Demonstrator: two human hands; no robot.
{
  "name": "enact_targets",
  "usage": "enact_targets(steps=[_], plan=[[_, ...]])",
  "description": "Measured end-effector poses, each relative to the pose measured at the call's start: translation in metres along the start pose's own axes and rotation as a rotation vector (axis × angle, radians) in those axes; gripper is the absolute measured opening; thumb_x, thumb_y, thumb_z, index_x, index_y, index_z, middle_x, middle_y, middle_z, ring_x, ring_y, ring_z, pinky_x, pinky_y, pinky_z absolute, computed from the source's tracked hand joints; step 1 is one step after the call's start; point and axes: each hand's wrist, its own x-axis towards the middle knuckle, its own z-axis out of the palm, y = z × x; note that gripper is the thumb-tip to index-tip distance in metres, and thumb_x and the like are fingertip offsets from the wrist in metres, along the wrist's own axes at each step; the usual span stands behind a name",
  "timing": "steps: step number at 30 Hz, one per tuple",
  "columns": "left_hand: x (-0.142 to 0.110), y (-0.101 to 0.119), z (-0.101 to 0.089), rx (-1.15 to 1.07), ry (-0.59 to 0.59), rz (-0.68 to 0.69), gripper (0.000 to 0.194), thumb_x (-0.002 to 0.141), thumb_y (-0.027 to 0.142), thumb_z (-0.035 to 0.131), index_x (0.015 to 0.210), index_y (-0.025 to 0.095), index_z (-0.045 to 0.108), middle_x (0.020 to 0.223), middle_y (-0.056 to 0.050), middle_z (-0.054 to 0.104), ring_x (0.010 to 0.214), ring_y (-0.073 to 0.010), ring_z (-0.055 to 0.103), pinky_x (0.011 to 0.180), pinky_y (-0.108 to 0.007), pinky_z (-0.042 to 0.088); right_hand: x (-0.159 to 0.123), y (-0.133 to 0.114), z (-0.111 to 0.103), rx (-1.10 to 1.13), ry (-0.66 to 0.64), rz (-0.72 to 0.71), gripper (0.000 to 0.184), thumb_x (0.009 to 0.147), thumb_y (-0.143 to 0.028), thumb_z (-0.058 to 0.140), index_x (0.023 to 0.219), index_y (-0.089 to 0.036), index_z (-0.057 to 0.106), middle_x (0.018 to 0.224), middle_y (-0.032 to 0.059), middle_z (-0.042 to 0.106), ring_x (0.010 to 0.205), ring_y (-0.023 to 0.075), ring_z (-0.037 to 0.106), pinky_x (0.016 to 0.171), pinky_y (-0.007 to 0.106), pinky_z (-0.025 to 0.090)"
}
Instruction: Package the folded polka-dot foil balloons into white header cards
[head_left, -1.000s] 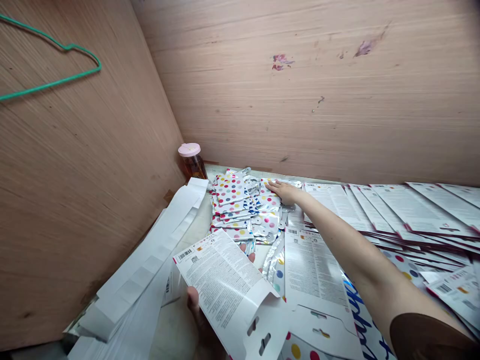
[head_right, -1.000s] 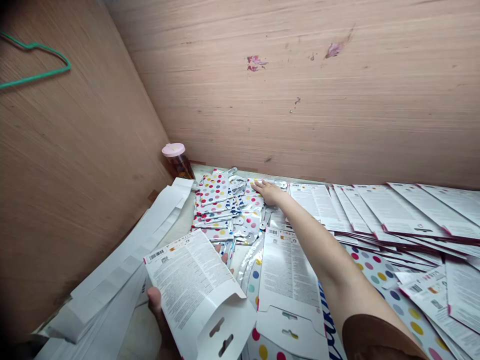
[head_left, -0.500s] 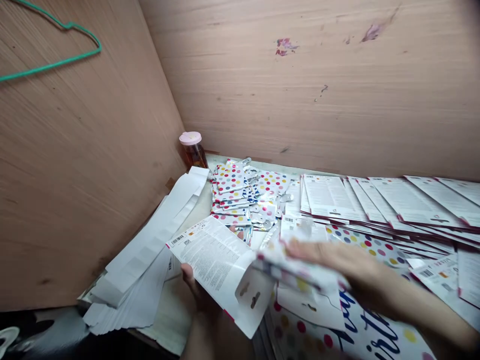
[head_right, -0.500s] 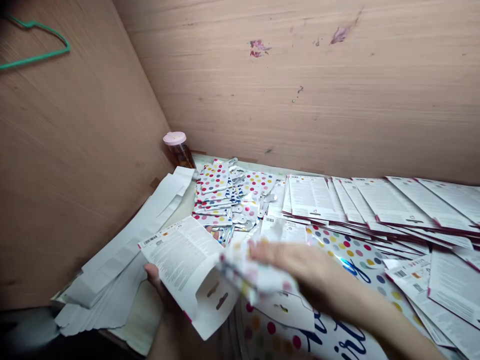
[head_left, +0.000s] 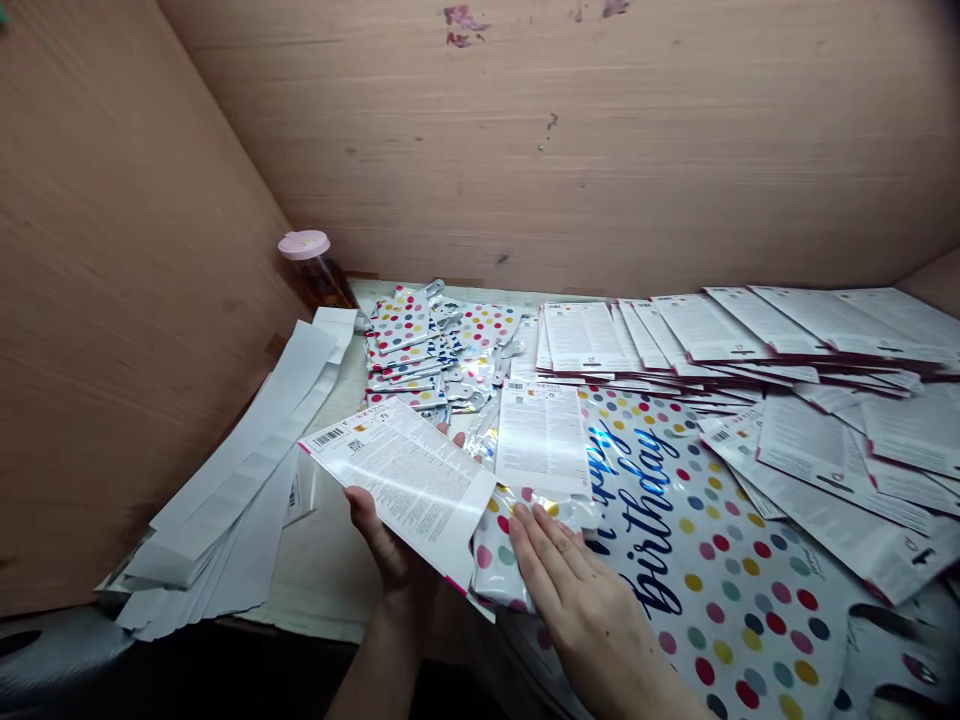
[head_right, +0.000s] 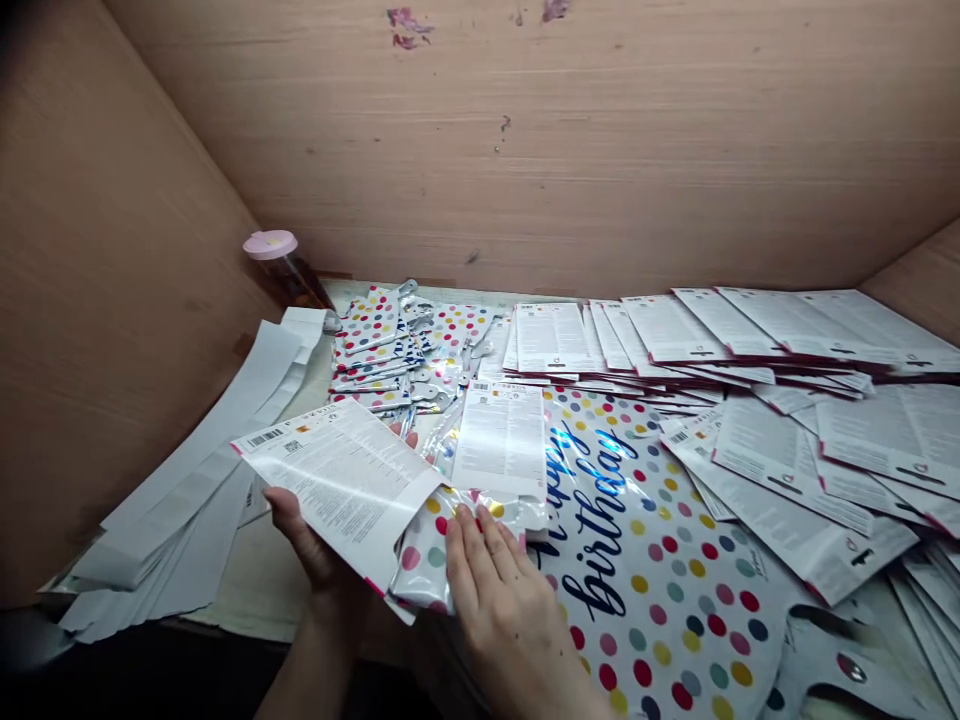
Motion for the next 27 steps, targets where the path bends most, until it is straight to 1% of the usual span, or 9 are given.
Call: enact_targets(steps=[5,8,11,14,17,21,22,24,27], plan=[[-0.011,-0.01,0.019,0.03,0.011,0.01,0.075,0.079,0.075,0.051,0.137,0.027,0.054,0.13,-0.009,0.064,0.127,-0.0361,0.052,0.102,-0.046,0.048,-0.016,0.003,-0.005,-0.045,-0.054,0.045,0.054,0.082,0.002,0.034,0.13,-0.003,0.058,0.136,0.0183,0.056,0.12,0.0323,0.059,0.088,0.04,0.06],[-0.022,-0.021,0.023,0.054,0.017,0.015,0.073,0.076,0.072,0.057,0.134,0.027,0.056,0.13,-0.008,0.063,0.126,-0.0369,0.053,0.101,-0.046,0.049,-0.021,0.0,-0.004,-0.033,-0.068,0.079,0.052,0.081,0.002,0.037,0.128,-0.003,0.059,0.133,0.0199,0.058,0.118,0.0338,0.061,0.085,0.041,0.061],[-0.034,-0.034,0.024,0.081,-0.025,-0.006,0.076,0.072,0.07,0.064,0.132,0.024,0.058,0.128,-0.01,0.064,0.126,-0.0371,0.052,0.102,-0.047,0.048,-0.02,-0.006,-0.007,0.008,-0.041,0.127,0.052,0.078,0.004,0.036,0.124,0.001,0.06,0.128,0.0232,0.061,0.111,0.0338,0.065,0.082,0.04,0.062],[-0.038,-0.041,0.025,0.085,-0.046,-0.078,0.076,0.071,0.071,0.063,0.129,0.022,0.061,0.123,-0.011,0.067,0.125,-0.0377,0.053,0.1,-0.048,0.05,-0.021,-0.008,-0.014,0.135,0.068,0.184,0.048,0.081,0.003,0.035,0.123,0.003,0.059,0.123,0.0242,0.064,0.109,0.0311,0.066,0.084,0.037,0.061],[-0.034,-0.038,0.027,0.059,0.015,-0.102,0.072,0.077,0.073,0.054,0.126,0.021,0.062,0.116,-0.012,0.07,0.12,-0.0387,0.057,0.095,-0.049,0.053,-0.034,-0.001,-0.021,0.386,0.215,0.159,0.045,0.085,-0.001,0.041,0.127,-0.002,0.056,0.127,0.0198,0.063,0.122,0.0291,0.058,0.095,0.041,0.056],[-0.028,-0.033,0.032,0.027,0.075,-0.212,0.076,0.077,0.074,0.052,0.129,0.019,0.059,0.11,-0.014,0.07,0.112,-0.0405,0.062,0.09,-0.053,0.054,-0.055,0.013,-0.027,0.639,0.263,0.138,0.049,0.083,0.004,0.043,0.13,-0.007,0.053,0.13,0.0163,0.059,0.13,0.0271,0.049,0.106,0.047,0.047],[-0.028,-0.033,0.033,0.023,0.084,-0.233,0.077,0.077,0.074,0.052,0.131,0.02,0.058,0.11,-0.015,0.07,0.111,-0.0407,0.062,0.089,-0.054,0.054,-0.058,0.015,-0.029,0.672,0.285,0.144,0.048,0.083,0.004,0.046,0.129,-0.007,0.052,0.13,0.0163,0.058,0.13,0.0278,0.049,0.106,0.048,0.047],[-0.028,-0.034,0.034,0.025,0.087,-0.242,0.078,0.076,0.075,0.053,0.132,0.02,0.057,0.11,-0.015,0.069,0.11,-0.0408,0.063,0.089,-0.054,0.054,-0.061,0.017,-0.032,0.672,0.387,0.16,0.042,0.082,0.001,0.056,0.122,-0.01,0.055,0.128,0.0155,0.057,0.127,0.0296,0.049,0.104,0.05,0.048],[-0.029,-0.037,0.035,0.04,0.074,-0.197,0.078,0.076,0.075,0.053,0.131,0.02,0.057,0.111,-0.015,0.069,0.111,-0.0404,0.063,0.089,-0.053,0.054,-0.061,0.016,-0.037,0.565,0.531,0.171,0.033,0.078,0.0,0.066,0.107,-0.015,0.061,0.117,0.0105,0.057,0.118,0.0272,0.051,0.103,0.051,0.047]])
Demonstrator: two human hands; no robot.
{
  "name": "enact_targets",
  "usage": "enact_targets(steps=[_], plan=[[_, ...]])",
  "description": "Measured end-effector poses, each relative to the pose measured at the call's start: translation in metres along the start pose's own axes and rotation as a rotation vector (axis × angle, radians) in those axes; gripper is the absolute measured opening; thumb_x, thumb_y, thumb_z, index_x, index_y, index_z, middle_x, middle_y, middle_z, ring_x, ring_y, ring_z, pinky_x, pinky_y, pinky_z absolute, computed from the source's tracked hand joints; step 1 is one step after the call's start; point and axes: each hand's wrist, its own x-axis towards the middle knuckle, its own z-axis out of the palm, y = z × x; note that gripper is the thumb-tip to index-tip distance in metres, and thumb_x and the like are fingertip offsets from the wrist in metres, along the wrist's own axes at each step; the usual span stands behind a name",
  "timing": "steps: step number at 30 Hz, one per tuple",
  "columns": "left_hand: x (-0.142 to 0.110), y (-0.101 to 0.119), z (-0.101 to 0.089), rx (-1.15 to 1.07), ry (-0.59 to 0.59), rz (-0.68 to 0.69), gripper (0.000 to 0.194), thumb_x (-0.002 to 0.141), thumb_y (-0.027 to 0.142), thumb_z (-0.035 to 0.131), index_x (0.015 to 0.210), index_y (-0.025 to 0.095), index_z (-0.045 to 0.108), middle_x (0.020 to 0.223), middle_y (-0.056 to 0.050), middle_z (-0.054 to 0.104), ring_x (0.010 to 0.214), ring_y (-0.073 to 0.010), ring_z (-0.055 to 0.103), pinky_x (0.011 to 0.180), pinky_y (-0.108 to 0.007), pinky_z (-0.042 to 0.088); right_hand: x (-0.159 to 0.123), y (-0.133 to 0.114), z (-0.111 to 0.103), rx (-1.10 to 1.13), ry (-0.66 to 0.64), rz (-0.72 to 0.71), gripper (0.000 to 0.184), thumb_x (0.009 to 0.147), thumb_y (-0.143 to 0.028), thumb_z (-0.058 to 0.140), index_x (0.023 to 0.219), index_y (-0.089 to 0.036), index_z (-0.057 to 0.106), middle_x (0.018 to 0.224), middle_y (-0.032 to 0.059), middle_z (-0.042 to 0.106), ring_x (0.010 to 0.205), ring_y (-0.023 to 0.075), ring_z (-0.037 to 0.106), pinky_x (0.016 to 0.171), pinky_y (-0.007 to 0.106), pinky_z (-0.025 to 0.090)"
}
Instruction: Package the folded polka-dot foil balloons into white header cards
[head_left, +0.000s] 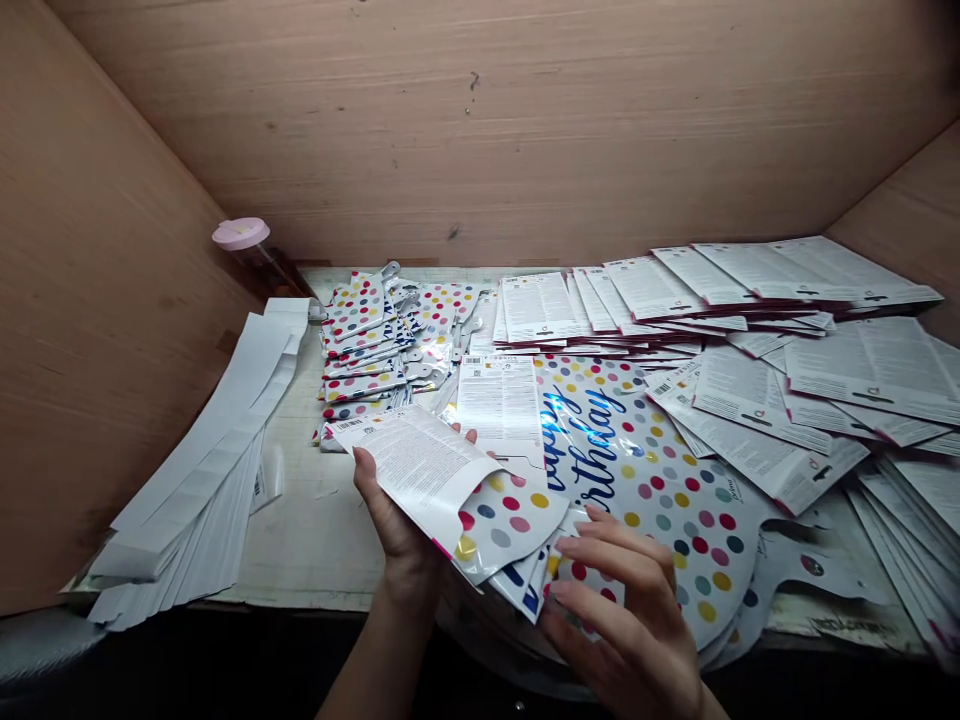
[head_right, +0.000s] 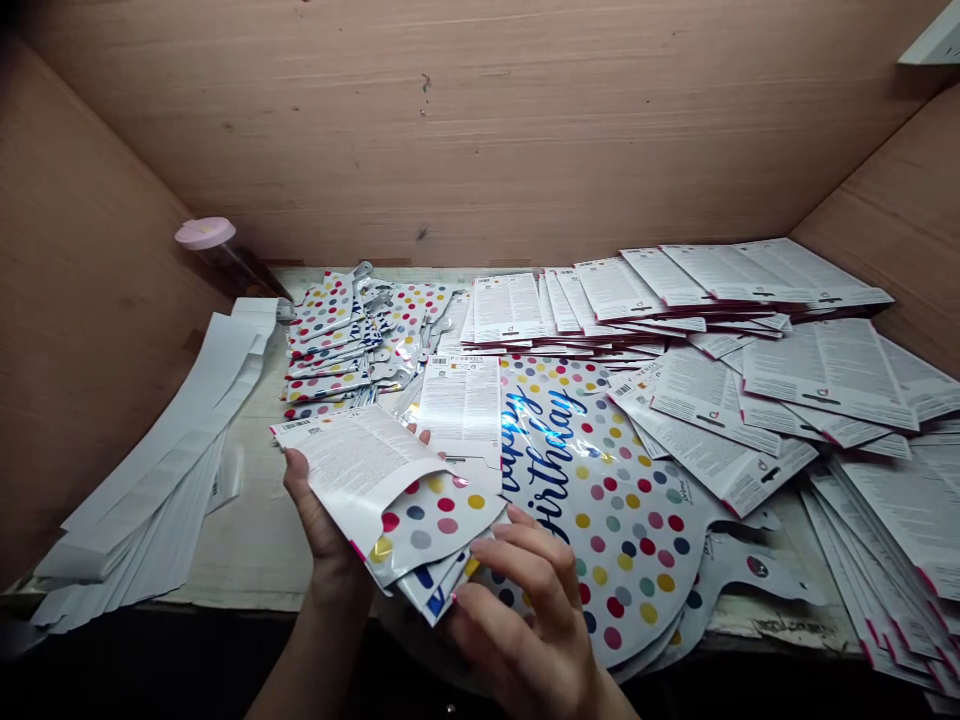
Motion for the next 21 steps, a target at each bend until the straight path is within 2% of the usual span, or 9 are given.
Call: enact_targets(steps=[2,7,10,14,17,21], plan=[[0.001,0.0,0.001,0.001,0.006,0.031,0.076,0.076,0.074,0.053,0.13,0.021,0.057,0.112,-0.014,0.068,0.111,-0.0398,0.063,0.089,-0.053,0.054,0.004,-0.001,0.0,-0.026,-0.006,-0.024,0.029,0.079,-0.002,0.067,0.105,-0.015,0.063,0.112,0.0089,0.057,0.112,0.0252,0.052,0.103,0.051,0.046],[0.005,0.004,0.005,-0.003,0.03,0.035,0.075,0.076,0.073,0.054,0.127,0.019,0.058,0.106,-0.015,0.069,0.101,-0.037,0.067,0.086,-0.052,0.055,0.021,0.005,0.002,0.033,-0.151,-0.033,0.037,0.087,-0.001,0.053,0.123,-0.01,0.059,0.115,0.0129,0.062,0.113,0.0248,0.054,0.106,0.051,0.043],[0.007,0.006,0.005,0.002,0.044,0.062,0.075,0.074,0.074,0.055,0.122,0.017,0.061,0.1,-0.014,0.07,0.091,-0.0351,0.069,0.084,-0.053,0.056,0.03,0.012,0.001,0.189,-0.238,0.05,0.04,0.092,-0.003,0.046,0.129,-0.013,0.057,0.118,0.0118,0.064,0.113,0.0221,0.057,0.102,0.044,0.047],[0.007,0.008,0.005,0.01,0.018,0.092,0.07,0.078,0.072,0.053,0.119,0.017,0.063,0.1,-0.012,0.07,0.085,-0.0304,0.07,0.086,-0.05,0.055,0.035,0.018,0.0,0.329,-0.286,0.181,0.036,0.094,-0.006,0.045,0.125,-0.019,0.059,0.116,0.0094,0.065,0.11,0.0189,0.061,0.094,0.036,0.053],[0.005,0.008,0.004,0.017,-0.004,0.107,0.067,0.08,0.07,0.053,0.121,0.018,0.062,0.102,-0.011,0.07,0.089,-0.0296,0.069,0.089,-0.048,0.054,0.037,0.019,0.004,0.267,-0.277,0.139,0.037,0.092,-0.004,0.045,0.122,-0.019,0.061,0.112,0.0094,0.067,0.107,0.0193,0.063,0.092,0.036,0.055],[0.006,0.006,0.003,0.016,-0.001,0.051,0.07,0.079,0.071,0.053,0.127,0.019,0.059,0.11,-0.014,0.068,0.102,-0.0352,0.067,0.091,-0.051,0.053,0.038,0.021,0.008,0.123,-0.255,0.023,0.041,0.093,-0.004,0.043,0.127,-0.019,0.059,0.115,0.0107,0.069,0.11,0.0213,0.063,0.093,0.04,0.055]])
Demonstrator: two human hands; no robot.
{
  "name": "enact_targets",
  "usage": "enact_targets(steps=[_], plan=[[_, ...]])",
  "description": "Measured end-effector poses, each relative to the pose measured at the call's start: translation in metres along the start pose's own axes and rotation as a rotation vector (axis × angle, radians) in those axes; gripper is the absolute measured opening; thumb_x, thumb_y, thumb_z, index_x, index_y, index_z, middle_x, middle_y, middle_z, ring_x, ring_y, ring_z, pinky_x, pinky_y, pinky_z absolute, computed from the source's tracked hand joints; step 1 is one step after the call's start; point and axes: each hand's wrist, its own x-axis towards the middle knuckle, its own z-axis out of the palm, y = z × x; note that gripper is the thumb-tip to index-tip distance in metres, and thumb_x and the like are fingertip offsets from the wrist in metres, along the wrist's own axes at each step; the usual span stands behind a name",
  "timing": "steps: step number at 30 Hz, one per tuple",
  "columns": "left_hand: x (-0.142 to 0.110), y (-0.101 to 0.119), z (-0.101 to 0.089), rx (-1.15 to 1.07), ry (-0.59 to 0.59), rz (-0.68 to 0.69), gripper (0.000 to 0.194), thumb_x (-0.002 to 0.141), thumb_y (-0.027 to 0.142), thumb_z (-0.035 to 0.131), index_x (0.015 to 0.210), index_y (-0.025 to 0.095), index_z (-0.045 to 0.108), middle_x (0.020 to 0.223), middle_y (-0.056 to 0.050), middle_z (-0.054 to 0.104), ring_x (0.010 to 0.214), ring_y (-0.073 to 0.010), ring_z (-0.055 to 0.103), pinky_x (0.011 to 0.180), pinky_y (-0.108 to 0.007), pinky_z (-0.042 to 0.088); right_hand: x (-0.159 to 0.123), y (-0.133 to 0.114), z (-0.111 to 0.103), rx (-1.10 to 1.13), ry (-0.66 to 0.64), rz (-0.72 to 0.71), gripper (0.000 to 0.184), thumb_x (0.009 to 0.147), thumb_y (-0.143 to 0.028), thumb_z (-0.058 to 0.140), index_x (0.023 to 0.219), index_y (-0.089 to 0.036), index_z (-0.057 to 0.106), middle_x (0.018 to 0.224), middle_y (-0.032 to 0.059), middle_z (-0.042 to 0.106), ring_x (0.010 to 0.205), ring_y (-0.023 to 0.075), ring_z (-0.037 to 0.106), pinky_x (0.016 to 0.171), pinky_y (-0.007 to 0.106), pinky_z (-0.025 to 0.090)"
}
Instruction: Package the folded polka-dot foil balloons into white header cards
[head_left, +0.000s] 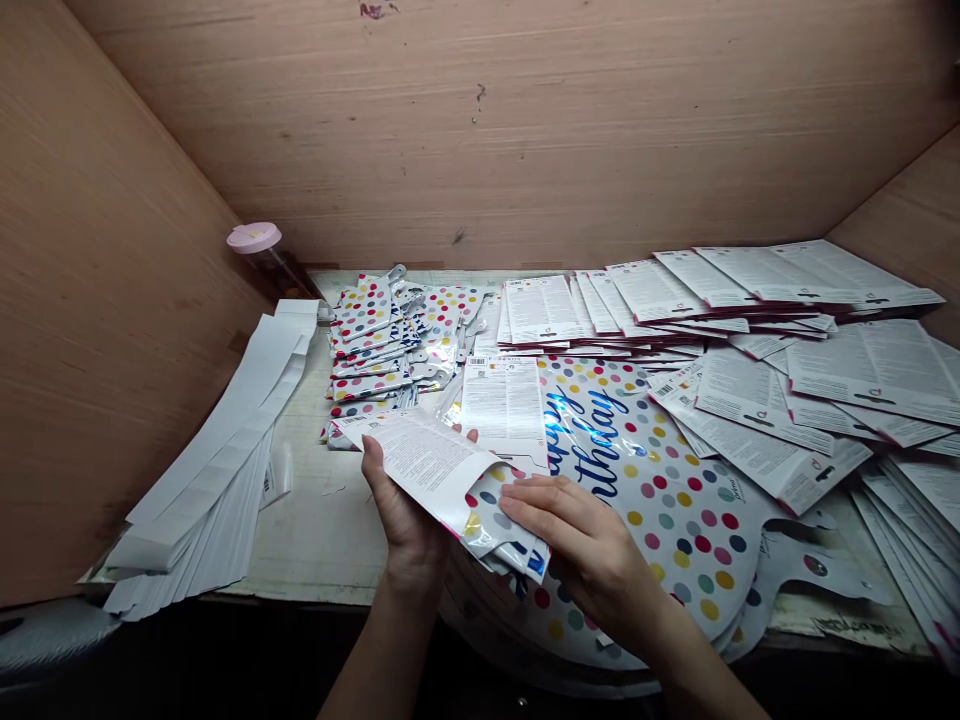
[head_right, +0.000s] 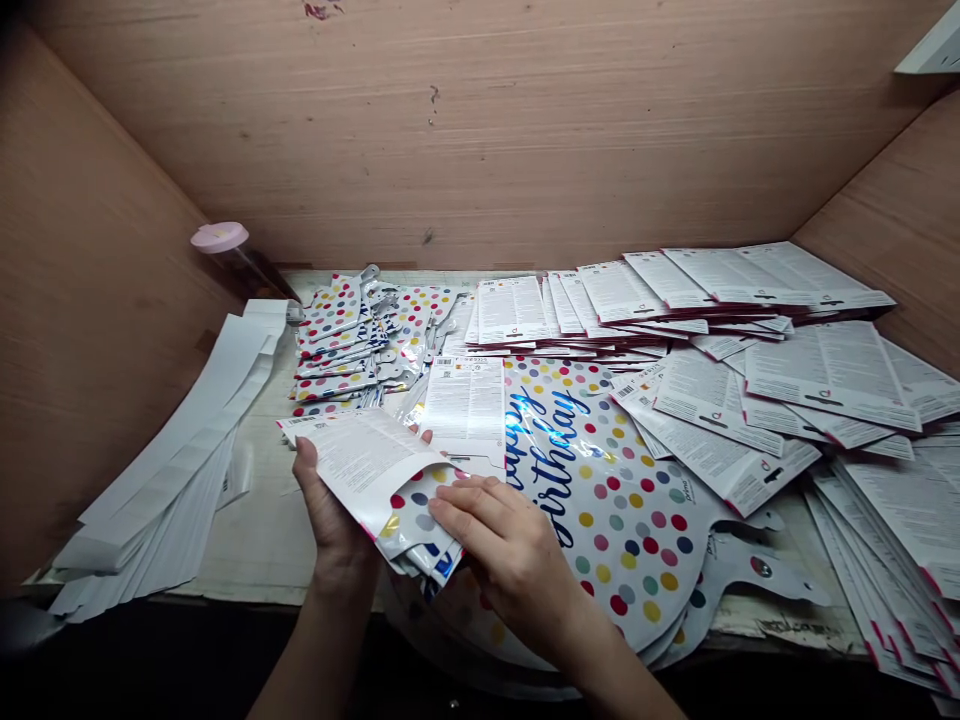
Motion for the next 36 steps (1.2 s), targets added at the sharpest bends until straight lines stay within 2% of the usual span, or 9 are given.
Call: enact_targets(steps=[8,13,14,16,19,22,26,31,36], plan=[[0.003,0.005,0.001,-0.03,-0.014,-0.008,0.074,0.079,0.072,0.052,0.13,0.019,0.057,0.117,-0.015,0.067,0.109,-0.0402,0.064,0.093,-0.054,0.051,-0.018,-0.001,-0.035,0.055,0.052,0.078,0.039,0.095,-0.008,0.042,0.127,-0.019,0.06,0.122,0.0115,0.066,0.116,0.0266,0.062,0.097,0.048,0.053],[0.003,0.009,-0.005,-0.029,0.003,-0.039,0.077,0.075,0.075,0.053,0.127,0.018,0.06,0.115,-0.015,0.068,0.116,-0.0412,0.059,0.095,-0.054,0.051,-0.036,0.02,-0.062,-0.141,0.349,0.07,0.034,0.093,-0.018,0.051,0.124,-0.021,0.065,0.118,0.0118,0.067,0.11,0.0323,0.064,0.092,0.053,0.055],[0.002,0.01,-0.007,-0.022,-0.007,-0.04,0.076,0.076,0.075,0.053,0.127,0.019,0.06,0.117,-0.015,0.067,0.119,-0.0411,0.057,0.096,-0.053,0.05,-0.041,0.028,-0.064,-0.246,0.314,0.057,0.037,0.092,-0.015,0.051,0.126,-0.021,0.064,0.119,0.0116,0.067,0.111,0.0319,0.063,0.093,0.054,0.054],[0.001,0.01,-0.008,-0.012,-0.036,-0.037,0.075,0.076,0.075,0.053,0.128,0.021,0.06,0.121,-0.013,0.065,0.121,-0.0413,0.055,0.096,-0.053,0.05,-0.05,0.04,-0.063,-0.432,0.096,0.068,0.043,0.092,-0.012,0.048,0.132,-0.022,0.058,0.125,0.012,0.064,0.118,0.0319,0.06,0.096,0.056,0.052],[-0.002,0.01,-0.004,-0.032,-0.082,-0.085,0.081,0.074,0.078,0.051,0.131,0.022,0.056,0.122,-0.014,0.064,0.124,-0.0414,0.053,0.097,-0.054,0.049,-0.056,0.034,-0.055,-0.511,-0.146,0.136,0.05,0.091,-0.013,0.048,0.141,-0.018,0.048,0.14,0.0154,0.053,0.133,0.0353,0.046,0.1,0.06,0.048],[-0.006,0.007,0.003,-0.053,-0.092,-0.141,0.084,0.075,0.08,0.046,0.135,0.021,0.053,0.123,-0.015,0.064,0.125,-0.0401,0.053,0.098,-0.055,0.048,-0.046,0.001,-0.038,-0.368,-0.125,0.055,0.054,0.086,-0.013,0.052,0.139,-0.012,0.048,0.144,0.0165,0.048,0.138,0.0341,0.038,0.106,0.054,0.045],[-0.014,0.001,0.003,0.0,-0.13,-0.184,0.085,0.074,0.082,0.042,0.134,0.023,0.054,0.125,-0.014,0.064,0.125,-0.0402,0.053,0.097,-0.055,0.047,-0.023,-0.025,0.005,-0.343,-0.2,-0.091,0.048,0.089,-0.009,0.045,0.137,-0.008,0.05,0.138,0.0162,0.054,0.135,0.0306,0.043,0.108,0.05,0.043],[-0.029,-0.015,-0.014,0.035,-0.199,-0.208,0.079,0.076,0.077,0.047,0.131,0.02,0.058,0.12,-0.016,0.066,0.123,-0.0416,0.054,0.097,-0.056,0.047,-0.015,-0.011,0.056,-0.145,-0.18,0.076,0.029,0.091,-0.017,0.048,0.114,-0.017,0.066,0.111,0.0115,0.068,0.106,0.0247,0.062,0.095,0.04,0.054],[-0.029,-0.016,-0.019,0.015,-0.188,-0.221,0.075,0.081,0.07,0.047,0.135,0.018,0.053,0.122,-0.017,0.066,0.122,-0.0411,0.055,0.1,-0.059,0.044,-0.02,-0.024,0.048,-0.183,-0.245,0.18,0.04,0.092,-0.01,0.042,0.129,-0.011,0.057,0.124,0.015,0.064,0.122,0.025,0.055,0.105,0.041,0.047]])
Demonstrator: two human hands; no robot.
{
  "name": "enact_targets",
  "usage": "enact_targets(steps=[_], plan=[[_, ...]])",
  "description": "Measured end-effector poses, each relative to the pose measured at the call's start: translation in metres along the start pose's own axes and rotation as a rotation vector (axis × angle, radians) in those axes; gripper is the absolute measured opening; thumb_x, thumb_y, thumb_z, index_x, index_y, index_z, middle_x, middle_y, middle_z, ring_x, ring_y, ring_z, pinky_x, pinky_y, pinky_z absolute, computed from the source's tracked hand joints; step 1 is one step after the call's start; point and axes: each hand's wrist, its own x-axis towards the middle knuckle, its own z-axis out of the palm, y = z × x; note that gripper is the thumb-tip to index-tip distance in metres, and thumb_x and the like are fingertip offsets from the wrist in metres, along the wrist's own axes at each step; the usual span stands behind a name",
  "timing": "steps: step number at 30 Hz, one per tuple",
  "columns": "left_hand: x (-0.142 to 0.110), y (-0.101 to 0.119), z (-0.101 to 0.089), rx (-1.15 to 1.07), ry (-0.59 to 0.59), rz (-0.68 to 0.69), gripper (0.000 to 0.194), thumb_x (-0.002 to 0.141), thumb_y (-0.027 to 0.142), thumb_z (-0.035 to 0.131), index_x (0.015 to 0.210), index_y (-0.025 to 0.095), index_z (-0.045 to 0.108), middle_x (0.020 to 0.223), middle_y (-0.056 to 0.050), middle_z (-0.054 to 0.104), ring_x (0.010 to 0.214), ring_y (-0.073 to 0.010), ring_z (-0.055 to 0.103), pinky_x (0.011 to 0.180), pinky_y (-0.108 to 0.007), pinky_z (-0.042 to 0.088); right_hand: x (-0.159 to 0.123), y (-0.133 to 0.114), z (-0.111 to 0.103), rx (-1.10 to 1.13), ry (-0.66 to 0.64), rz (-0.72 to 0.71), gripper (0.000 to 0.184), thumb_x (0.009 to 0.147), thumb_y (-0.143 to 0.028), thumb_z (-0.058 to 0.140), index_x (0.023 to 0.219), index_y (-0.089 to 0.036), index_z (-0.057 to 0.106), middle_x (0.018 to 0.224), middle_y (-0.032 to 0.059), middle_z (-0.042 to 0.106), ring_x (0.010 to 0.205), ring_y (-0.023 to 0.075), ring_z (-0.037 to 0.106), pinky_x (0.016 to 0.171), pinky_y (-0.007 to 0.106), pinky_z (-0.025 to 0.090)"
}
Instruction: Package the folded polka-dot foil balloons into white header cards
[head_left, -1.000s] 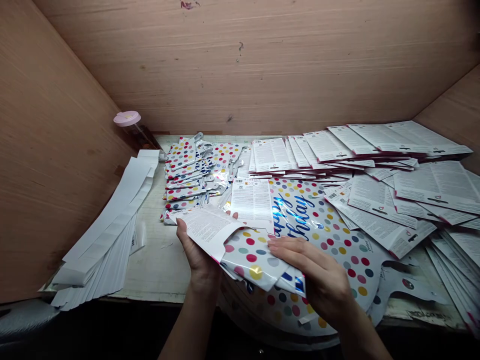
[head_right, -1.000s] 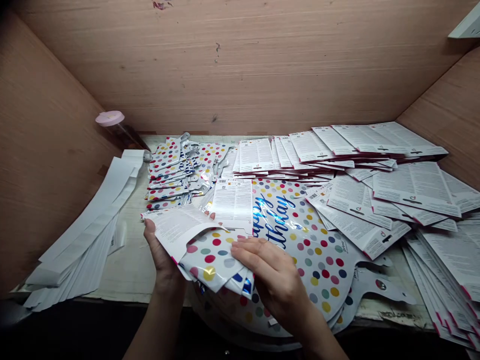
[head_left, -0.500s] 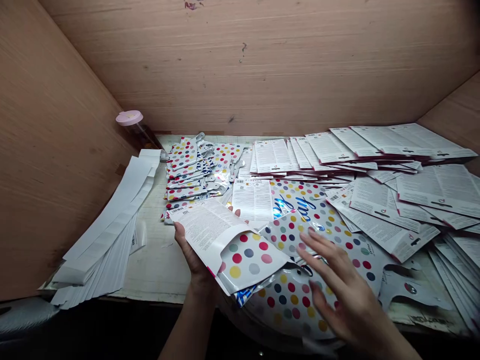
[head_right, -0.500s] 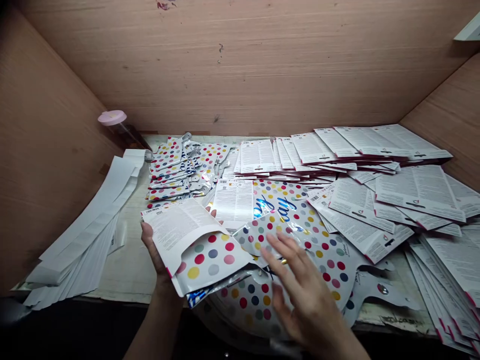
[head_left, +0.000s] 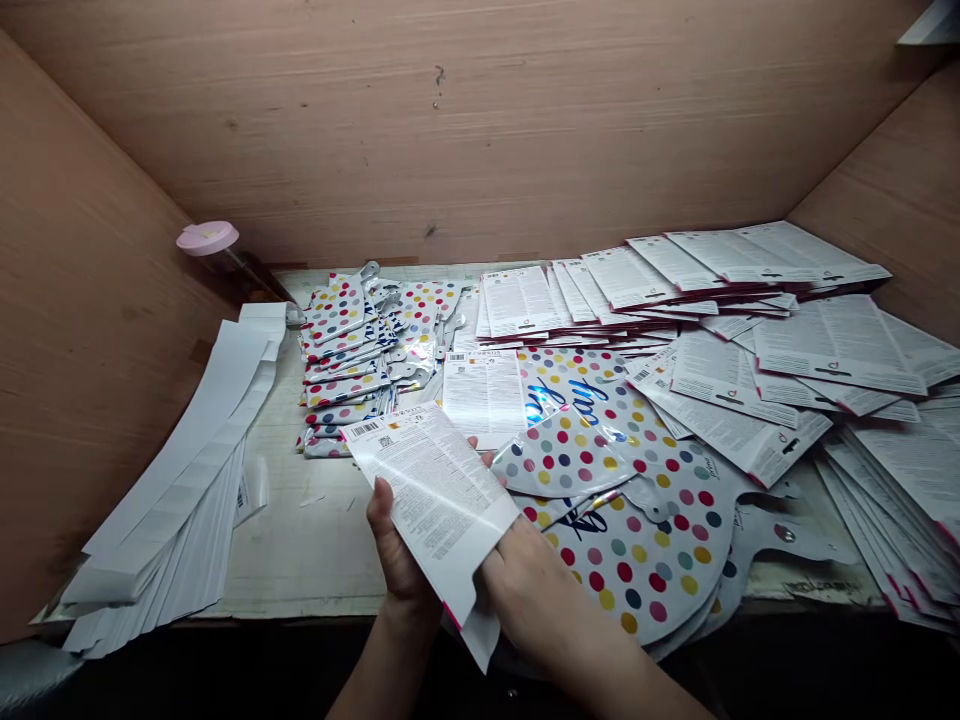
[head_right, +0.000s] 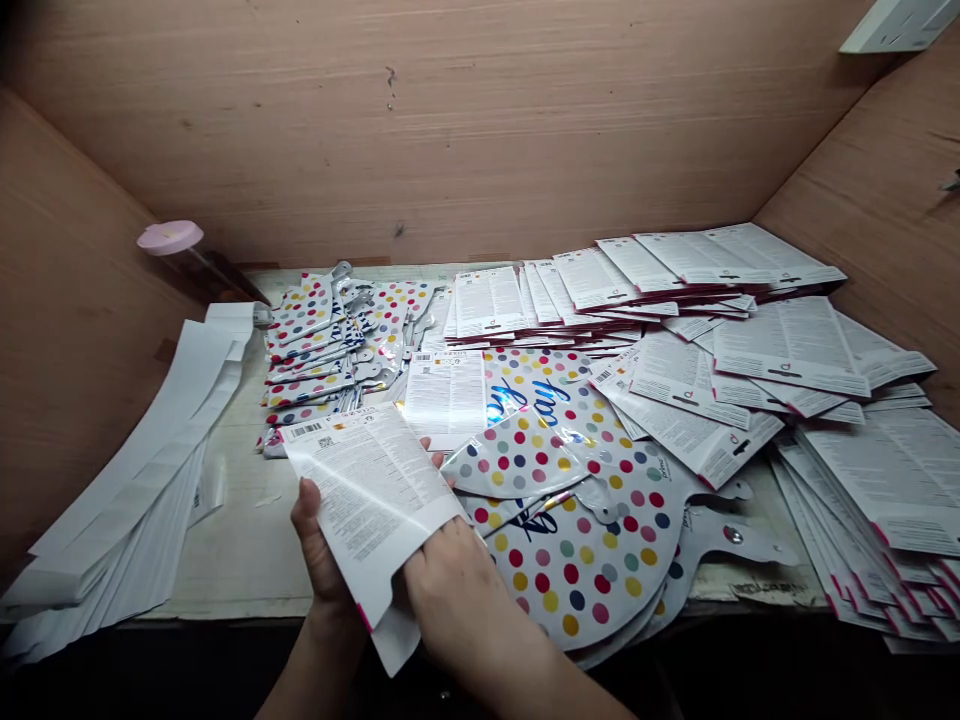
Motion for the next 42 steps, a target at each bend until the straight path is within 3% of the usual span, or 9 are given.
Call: enact_targets(steps=[7,11,14,18,20,23,25,28,42], plan=[[0.001,-0.011,-0.001,-0.015,-0.027,-0.188,0.079,0.075,0.071,0.053,0.13,0.015,0.057,0.123,-0.018,0.065,0.127,-0.045,0.049,0.102,-0.061,0.041,-0.012,-0.012,-0.03,-0.012,-0.205,0.046,0.048,0.09,-0.021,0.049,0.138,-0.015,0.05,0.141,0.0127,0.053,0.129,0.0264,0.05,0.108,0.041,0.044],[0.012,-0.02,-0.019,0.156,0.094,-0.178,0.058,0.072,0.041,0.071,0.122,0.014,0.061,0.114,-0.016,0.069,0.12,-0.0406,0.056,0.104,-0.057,0.042,-0.032,-0.002,-0.053,0.051,-0.238,-0.023,0.035,0.092,-0.022,0.055,0.127,-0.019,0.057,0.129,0.0073,0.063,0.121,0.0216,0.058,0.103,0.031,0.049],[0.02,-0.023,-0.038,0.477,0.011,-0.021,0.063,0.073,0.022,0.075,0.131,0.018,0.052,0.127,-0.013,0.064,0.125,-0.0338,0.054,0.108,-0.051,0.039,-0.052,0.02,-0.058,0.127,-0.049,0.049,0.027,0.094,-0.013,0.05,0.118,-0.019,0.061,0.111,0.0075,0.068,0.105,0.0167,0.064,0.09,0.024,0.055],[0.011,-0.027,-0.058,1.067,-0.032,0.454,0.074,0.079,0.017,0.07,0.145,0.029,0.04,0.158,-0.009,0.03,0.145,-0.0308,0.027,0.117,-0.052,0.021,-0.066,0.054,-0.024,0.095,0.191,0.263,0.018,0.095,-0.016,0.051,0.106,-0.019,0.065,0.092,0.0068,0.061,0.083,0.0179,0.063,0.071,0.029,0.056],[0.002,-0.025,-0.067,1.408,-0.242,0.58,0.06,0.084,0.014,0.062,0.14,0.033,0.049,0.158,-0.005,0.031,0.148,-0.0294,0.018,0.119,-0.053,0.01,-0.069,0.061,-0.004,0.077,0.183,0.272,0.016,0.094,-0.019,0.052,0.104,-0.018,0.065,0.089,0.0064,0.058,0.081,0.0187,0.061,0.071,0.032,0.056],[-0.008,-0.014,-0.078,1.7,-0.749,0.421,0.055,0.089,0.028,0.06,0.142,0.035,0.046,0.152,-0.006,0.041,0.146,-0.0316,0.024,0.118,-0.056,0.007,-0.072,0.056,0.014,0.008,0.192,0.283,0.014,0.094,-0.016,0.052,0.1,-0.017,0.065,0.086,0.0062,0.056,0.081,0.0193,0.057,0.072,0.035,0.053],[-0.011,-0.008,-0.083,1.774,-0.9,0.312,0.08,0.081,0.049,0.068,0.15,0.031,0.031,0.156,-0.01,0.033,0.146,-0.0364,0.023,0.117,-0.059,0.008,-0.074,0.047,0.019,-0.015,0.203,0.267,0.017,0.095,-0.011,0.049,0.1,-0.017,0.064,0.084,0.0057,0.056,0.08,0.0188,0.055,0.072,0.035,0.051],[-0.012,-0.005,-0.087,1.884,-0.944,0.321,0.103,0.071,0.068,0.068,0.153,0.026,0.022,0.159,-0.013,0.025,0.147,-0.0387,0.017,0.117,-0.059,0.007,-0.077,0.038,0.025,-0.003,0.233,0.278,0.018,0.094,-0.009,0.05,0.102,-0.018,0.063,0.084,0.0054,0.056,0.08,0.0187,0.053,0.072,0.035,0.05],[-0.013,-0.01,-0.094,2.211,-1.0,0.49,0.1,0.08,0.077,0.045,0.155,0.019,0.015,0.162,-0.01,0.013,0.149,-0.0347,0.01,0.118,-0.053,0.008,-0.08,0.047,0.03,0.117,0.227,0.348,0.011,0.093,-0.009,0.054,0.092,-0.02,0.057,0.085,0.0043,0.054,0.083,0.0195,0.05,0.074,0.035,0.045]])
